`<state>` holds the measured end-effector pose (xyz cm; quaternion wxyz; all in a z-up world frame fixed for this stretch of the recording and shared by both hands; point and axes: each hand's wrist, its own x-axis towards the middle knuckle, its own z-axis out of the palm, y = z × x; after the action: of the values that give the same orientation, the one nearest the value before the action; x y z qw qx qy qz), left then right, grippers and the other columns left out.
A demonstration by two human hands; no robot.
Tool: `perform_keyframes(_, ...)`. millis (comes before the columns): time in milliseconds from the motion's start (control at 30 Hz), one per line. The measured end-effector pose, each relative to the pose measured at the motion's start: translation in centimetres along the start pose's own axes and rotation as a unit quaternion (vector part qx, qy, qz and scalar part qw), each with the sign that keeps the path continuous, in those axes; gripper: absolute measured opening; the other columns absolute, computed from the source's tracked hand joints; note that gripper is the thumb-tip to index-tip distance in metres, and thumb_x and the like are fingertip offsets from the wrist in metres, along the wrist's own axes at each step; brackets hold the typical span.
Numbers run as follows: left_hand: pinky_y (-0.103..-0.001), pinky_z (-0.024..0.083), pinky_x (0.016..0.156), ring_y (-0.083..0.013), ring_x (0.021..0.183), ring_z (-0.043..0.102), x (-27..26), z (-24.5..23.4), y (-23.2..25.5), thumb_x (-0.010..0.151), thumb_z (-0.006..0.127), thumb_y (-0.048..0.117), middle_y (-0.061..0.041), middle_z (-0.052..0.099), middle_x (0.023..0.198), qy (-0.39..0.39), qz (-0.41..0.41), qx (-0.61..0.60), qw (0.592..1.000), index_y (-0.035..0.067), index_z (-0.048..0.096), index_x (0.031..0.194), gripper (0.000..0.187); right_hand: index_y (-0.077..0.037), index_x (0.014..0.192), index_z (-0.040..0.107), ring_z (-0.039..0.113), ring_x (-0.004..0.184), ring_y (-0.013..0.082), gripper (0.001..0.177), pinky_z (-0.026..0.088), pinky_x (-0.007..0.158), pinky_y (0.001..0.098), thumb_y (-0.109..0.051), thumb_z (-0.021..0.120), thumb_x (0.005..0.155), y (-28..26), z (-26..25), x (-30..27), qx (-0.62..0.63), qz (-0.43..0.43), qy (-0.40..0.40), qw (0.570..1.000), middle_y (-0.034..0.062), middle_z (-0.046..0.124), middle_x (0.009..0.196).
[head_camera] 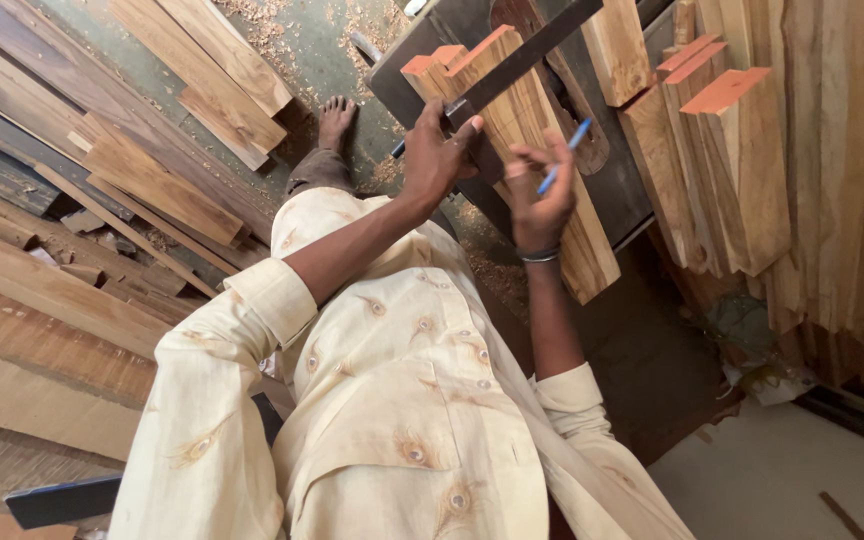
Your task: The person uses a metal square and a blue pen to mark straight lines on multiple wooden planks. They repeatedly position the square on the wood, draw a line along the edge, and then move to the next plank to repeat the process.
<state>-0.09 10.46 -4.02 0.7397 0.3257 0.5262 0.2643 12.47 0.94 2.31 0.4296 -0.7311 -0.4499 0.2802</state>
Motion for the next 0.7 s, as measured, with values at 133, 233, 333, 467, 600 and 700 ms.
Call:
perform_keyframes(133, -0.034, 0.068, 0.051, -0.0254, 0.078, 0.079, -0.2, -0.1, -0.2, 0.090, 0.076, 0.026, -0.018, 0.071, 0.097, 0.008, -0.012, -0.007, 1.000, 0.001, 0.052, 0.114, 0.043, -0.001, 0.141, 0.056, 0.075, 0.077, 0.0148, 0.056, 0.063, 0.073, 0.0292, -0.047, 0.044, 0.110, 0.3, -0.9, 3.4, 0.163, 0.046, 0.005, 0.986, 0.0089, 0.077, 0.084)
perform_keyframes(233, -0.034, 0.066, 0.050, -0.0255, 0.075, 0.080, 0.1, 0.1, -0.2, 0.089, 0.077, 0.026, -0.016, 0.071, 0.095, 0.009, -0.011, -0.002, 1.000, 0.003, 0.047, 0.115, 0.045, 0.001, 0.122, 0.073, 0.073, 0.078, 0.0160, 0.054, 0.063, 0.071, 0.0313, -0.044, 0.044, 0.116, 1.6, -0.1, 7.0, 0.145, -0.016, -0.075, 0.986, 0.0098, 0.074, 0.089)
perform_keyframes(333, -0.035, 0.065, 0.049, -0.0258, 0.074, 0.080, 0.2, 0.2, -0.2, 0.088, 0.077, 0.025, -0.016, 0.070, 0.095, 0.017, 0.001, 0.003, 1.000, 0.004, 0.044, 0.115, 0.048, -0.001, 0.112, 0.075, 0.076, 0.078, 0.0128, 0.047, 0.064, 0.071, 0.0291, -0.039, 0.048, 0.114, 1.6, 1.1, 9.4, 0.054, -0.005, -0.140, 0.989, 0.0084, 0.078, 0.089)
perform_keyframes(467, -0.035, 0.065, 0.050, -0.0268, 0.074, 0.080, 0.3, 0.3, -0.7, 0.088, 0.078, 0.024, -0.016, 0.072, 0.094, 0.021, -0.002, 0.008, 1.000, 0.004, 0.042, 0.115, 0.049, -0.004, 0.100, 0.079, 0.070, 0.062, 0.0106, 0.036, 0.051, 0.052, 0.0261, -0.028, 0.055, 0.110, -0.3, 0.5, 11.5, -0.149, 0.024, -0.175, 0.973, 0.0062, 0.080, 0.084)
perform_keyframes(600, -0.035, 0.066, 0.050, -0.0271, 0.075, 0.080, 0.5, 0.7, -1.7, 0.090, 0.077, 0.022, -0.018, 0.072, 0.094, 0.034, 0.039, 0.012, 0.999, 0.005, 0.043, 0.116, 0.046, -0.004, 0.101, 0.079, 0.074, 0.070, 0.0105, 0.032, 0.060, 0.064, 0.0240, -0.023, 0.057, 0.114, -2.5, -1.2, 13.0, -0.157, -0.025, -0.158, 0.975, 0.0059, 0.079, 0.083)
perform_keyframes(700, -0.034, 0.069, 0.049, -0.0273, 0.074, 0.080, 0.9, 0.8, -1.6, 0.090, 0.077, 0.021, -0.019, 0.074, 0.093, 0.034, 0.033, 0.016, 0.999, 0.006, 0.042, 0.115, 0.046, -0.003, 0.103, 0.080, 0.074, 0.074, 0.0140, 0.029, 0.056, 0.064, 0.0270, -0.018, 0.058, 0.114, -3.2, -0.9, 12.5, -0.196, -0.113, -0.200, 0.953, 0.0065, 0.079, 0.084)
